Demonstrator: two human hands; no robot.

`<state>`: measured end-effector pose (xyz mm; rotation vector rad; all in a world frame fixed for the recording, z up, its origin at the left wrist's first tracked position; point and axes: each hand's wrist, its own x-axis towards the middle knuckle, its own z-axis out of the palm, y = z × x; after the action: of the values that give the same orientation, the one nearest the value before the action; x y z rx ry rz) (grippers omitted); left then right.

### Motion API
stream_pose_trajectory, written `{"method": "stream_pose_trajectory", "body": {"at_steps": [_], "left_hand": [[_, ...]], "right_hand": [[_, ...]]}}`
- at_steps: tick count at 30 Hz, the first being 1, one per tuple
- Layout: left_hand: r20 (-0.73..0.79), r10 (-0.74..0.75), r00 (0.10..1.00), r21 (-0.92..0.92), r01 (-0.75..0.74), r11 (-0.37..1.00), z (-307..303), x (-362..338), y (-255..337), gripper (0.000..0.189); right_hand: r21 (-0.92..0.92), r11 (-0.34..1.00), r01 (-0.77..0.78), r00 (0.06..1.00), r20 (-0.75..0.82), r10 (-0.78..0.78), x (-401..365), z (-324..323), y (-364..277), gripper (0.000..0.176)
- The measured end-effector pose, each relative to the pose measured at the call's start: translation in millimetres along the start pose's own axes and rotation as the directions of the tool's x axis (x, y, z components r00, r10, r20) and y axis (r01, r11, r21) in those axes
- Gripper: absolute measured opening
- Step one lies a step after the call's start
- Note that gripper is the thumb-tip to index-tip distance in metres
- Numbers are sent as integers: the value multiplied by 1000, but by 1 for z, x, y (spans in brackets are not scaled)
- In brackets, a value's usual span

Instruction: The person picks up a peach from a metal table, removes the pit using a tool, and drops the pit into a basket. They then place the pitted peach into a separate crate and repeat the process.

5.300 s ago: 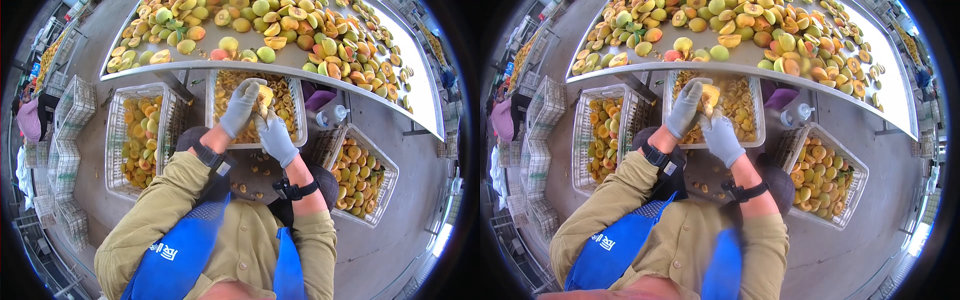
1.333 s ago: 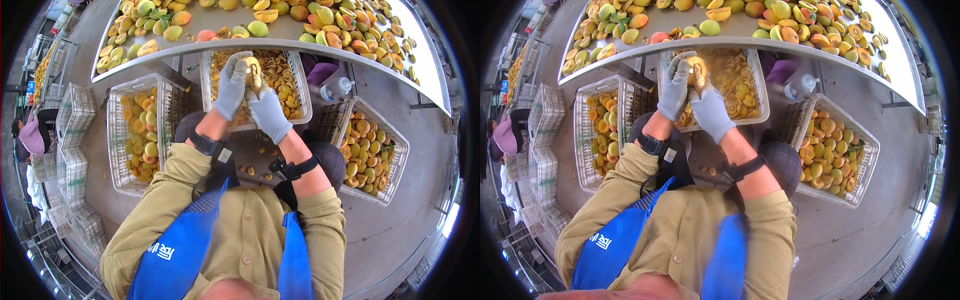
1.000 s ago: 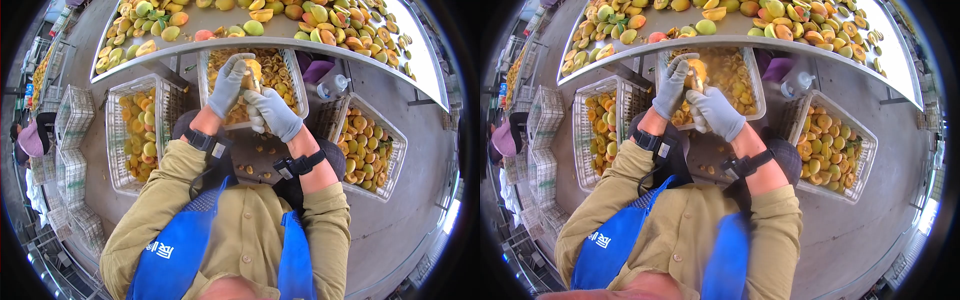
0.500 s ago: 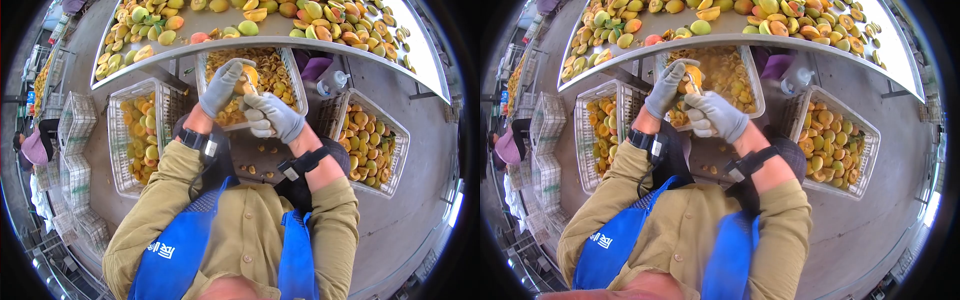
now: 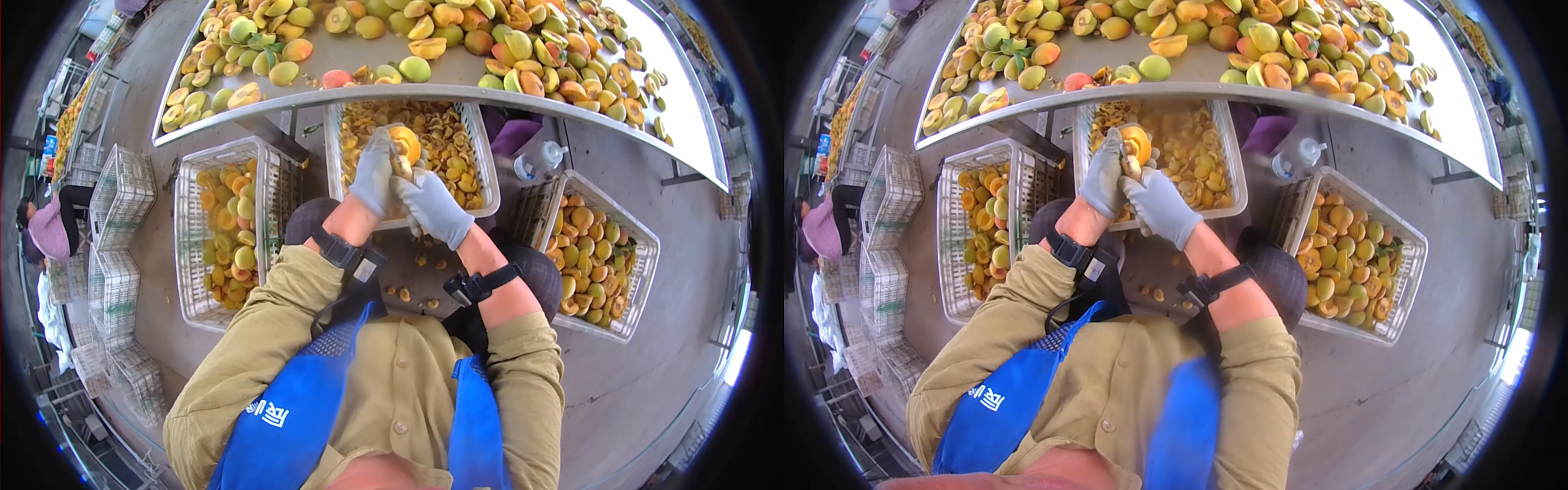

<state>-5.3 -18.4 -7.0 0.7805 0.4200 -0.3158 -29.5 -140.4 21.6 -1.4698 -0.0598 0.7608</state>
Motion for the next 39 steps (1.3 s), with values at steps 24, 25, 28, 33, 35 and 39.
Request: {"method": "stream_pose_trajectory", "body": {"at_steps": [24, 25, 28, 33, 35, 39], "left_hand": [[231, 296, 927, 214, -345, 914, 11, -8, -4, 46], [245, 275, 930, 217, -329, 919, 9, -6, -3, 47], [267, 239, 934, 210, -298, 931, -2, 2, -6, 51], [327, 230, 917, -3, -242, 970, 8, -4, -3, 47], [339, 194, 921, -116, -164, 980, 25, -18, 7, 46], [432, 166, 886, -192, -90, 977, 22, -22, 11, 44]], "right_hand": [[541, 816, -205, 967, 240, 85, -17, -13, -10, 28], [630, 735, -249, 948, 315, 50, -16, -15, -7, 28], [789, 504, -352, 894, 443, -69, 0, -16, 19, 32], [852, 304, -426, 833, 501, -236, 6, -13, 25, 34], [845, 300, -442, 808, 520, -277, 3, -16, 21, 34], [734, 633, -245, 912, 396, -106, -16, -13, 5, 34]]}}
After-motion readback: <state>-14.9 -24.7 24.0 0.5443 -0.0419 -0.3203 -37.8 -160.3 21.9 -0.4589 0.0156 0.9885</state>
